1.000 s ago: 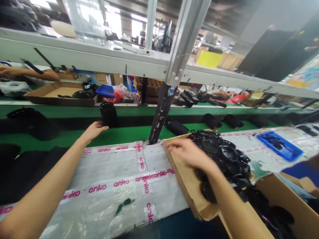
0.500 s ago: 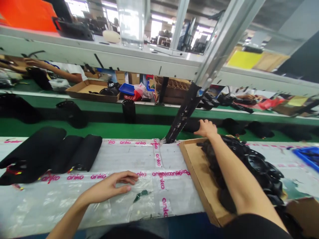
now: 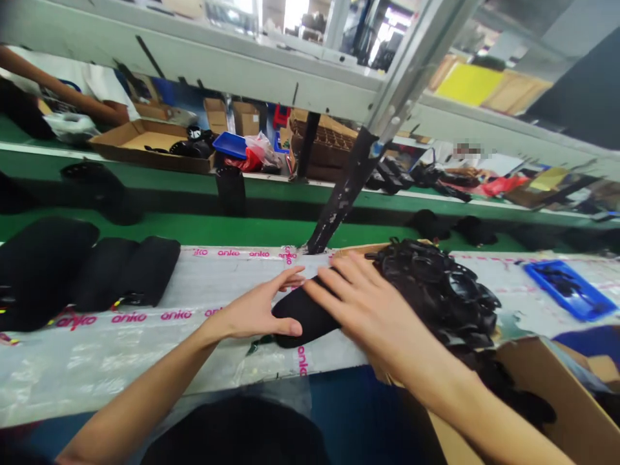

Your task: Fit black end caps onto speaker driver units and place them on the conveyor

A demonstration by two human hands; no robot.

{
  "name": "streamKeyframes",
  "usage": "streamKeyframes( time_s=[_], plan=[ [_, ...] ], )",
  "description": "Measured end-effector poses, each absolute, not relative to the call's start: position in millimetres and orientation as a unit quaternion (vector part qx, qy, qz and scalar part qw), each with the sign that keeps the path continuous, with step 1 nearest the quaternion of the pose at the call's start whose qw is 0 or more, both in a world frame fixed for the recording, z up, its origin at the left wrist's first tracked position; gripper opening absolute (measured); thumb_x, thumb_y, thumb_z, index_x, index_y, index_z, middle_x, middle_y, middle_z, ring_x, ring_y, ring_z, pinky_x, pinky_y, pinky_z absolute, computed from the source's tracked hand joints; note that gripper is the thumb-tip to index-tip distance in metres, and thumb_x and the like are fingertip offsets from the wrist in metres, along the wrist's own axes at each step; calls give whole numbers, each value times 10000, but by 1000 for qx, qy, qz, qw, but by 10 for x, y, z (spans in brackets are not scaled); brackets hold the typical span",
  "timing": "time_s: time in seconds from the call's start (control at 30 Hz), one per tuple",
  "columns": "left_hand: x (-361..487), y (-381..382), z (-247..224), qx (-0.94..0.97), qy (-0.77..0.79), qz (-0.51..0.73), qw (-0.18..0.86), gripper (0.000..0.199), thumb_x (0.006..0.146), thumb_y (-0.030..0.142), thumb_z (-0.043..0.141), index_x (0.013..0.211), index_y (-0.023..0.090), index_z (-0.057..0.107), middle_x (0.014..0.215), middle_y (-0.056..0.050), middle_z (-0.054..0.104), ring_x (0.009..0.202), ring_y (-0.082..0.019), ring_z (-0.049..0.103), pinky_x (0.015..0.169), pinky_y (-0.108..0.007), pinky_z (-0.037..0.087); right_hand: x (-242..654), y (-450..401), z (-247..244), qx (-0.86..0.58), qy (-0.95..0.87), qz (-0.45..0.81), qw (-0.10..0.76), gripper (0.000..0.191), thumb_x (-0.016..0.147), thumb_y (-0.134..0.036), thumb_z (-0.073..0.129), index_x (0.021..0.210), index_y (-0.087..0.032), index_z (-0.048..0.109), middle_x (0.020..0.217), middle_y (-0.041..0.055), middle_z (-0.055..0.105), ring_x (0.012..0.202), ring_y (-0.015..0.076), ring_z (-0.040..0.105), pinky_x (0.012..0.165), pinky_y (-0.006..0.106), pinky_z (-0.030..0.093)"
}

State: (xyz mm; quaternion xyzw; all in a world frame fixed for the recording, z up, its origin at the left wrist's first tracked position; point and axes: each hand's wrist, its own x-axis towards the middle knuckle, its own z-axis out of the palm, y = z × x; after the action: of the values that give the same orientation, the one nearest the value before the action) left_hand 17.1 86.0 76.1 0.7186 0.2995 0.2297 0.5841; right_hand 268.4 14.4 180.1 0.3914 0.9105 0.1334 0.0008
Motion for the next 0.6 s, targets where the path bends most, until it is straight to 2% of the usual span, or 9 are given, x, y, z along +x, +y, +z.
streamKeyframes(
  time_s=[0.07,0.13,0.2,0.23,0.3,0.37,0.47,0.6],
  plan=[
    [156,890,738,723,247,224,605,1097,713,568,967,1634,269,452,1643,-163,549,1523,-429,521,1279,-609,403,2456,61,1603,379,919,103,-39,760,945,-58,612,1648,-299,457,1679,72,537,1604,357,414,1359,632,292],
    [28,890,637,699,236,255,625,969,756,530,949,1574,249,512,1566,-149,619,1445,-404,599,1237,-574,461,2357,24,1342,413,897,77,-138,864,981,-76,613,1720,-393,296,1835,15,266,1704,348,219,1378,653,237],
    [-140,858,476,664,267,307,627,969,757,506,956,1564,235,492,1522,-150,643,1389,-383,637,1203,-538,498,2302,18,1013,474,839,-7,-267,973,1005,-215,681,1756,-420,98,1874,20,57,1724,356,135,1370,669,242],
    [-214,833,384,654,286,335,616,1007,741,495,971,1573,234,466,1528,-153,632,1395,-379,630,1207,-524,497,2261,25,829,493,804,-81,-321,1022,1007,-326,707,1762,-399,21,1875,46,22,1721,361,147,1363,667,261],
    [-306,778,198,657,312,374,576,1064,717,474,990,1589,241,425,1584,-161,573,1459,-384,571,1250,-511,457,2116,54,448,480,742,-262,-388,1052,1005,-552,677,1767,-341,-18,1871,88,65,1710,353,206,1354,633,296],
    [-329,729,31,670,315,390,548,1063,728,496,975,1594,240,413,1624,-169,523,1509,-395,517,1284,-514,419,1893,86,100,448,681,-382,-435,968,1014,-679,573,1768,-317,84,1864,88,140,1710,340,209,1368,601,266],
    [-302,653,-151,661,300,403,557,1052,806,611,877,1643,237,360,1677,-177,459,1552,-409,463,1311,-534,376,1542,92,-256,463,590,-409,-520,886,1014,-714,496,1739,-274,237,1821,102,293,1699,344,249,1381,583,232],
    [-259,492,-267,643,276,438,564,981,909,657,745,1695,283,292,1779,-143,318,1645,-396,329,1364,-545,276,1310,14,-411,482,552,-357,-579,949,944,-788,492,1694,-239,303,1769,150,368,1653,395,341,1342,611,313]
  ],
)
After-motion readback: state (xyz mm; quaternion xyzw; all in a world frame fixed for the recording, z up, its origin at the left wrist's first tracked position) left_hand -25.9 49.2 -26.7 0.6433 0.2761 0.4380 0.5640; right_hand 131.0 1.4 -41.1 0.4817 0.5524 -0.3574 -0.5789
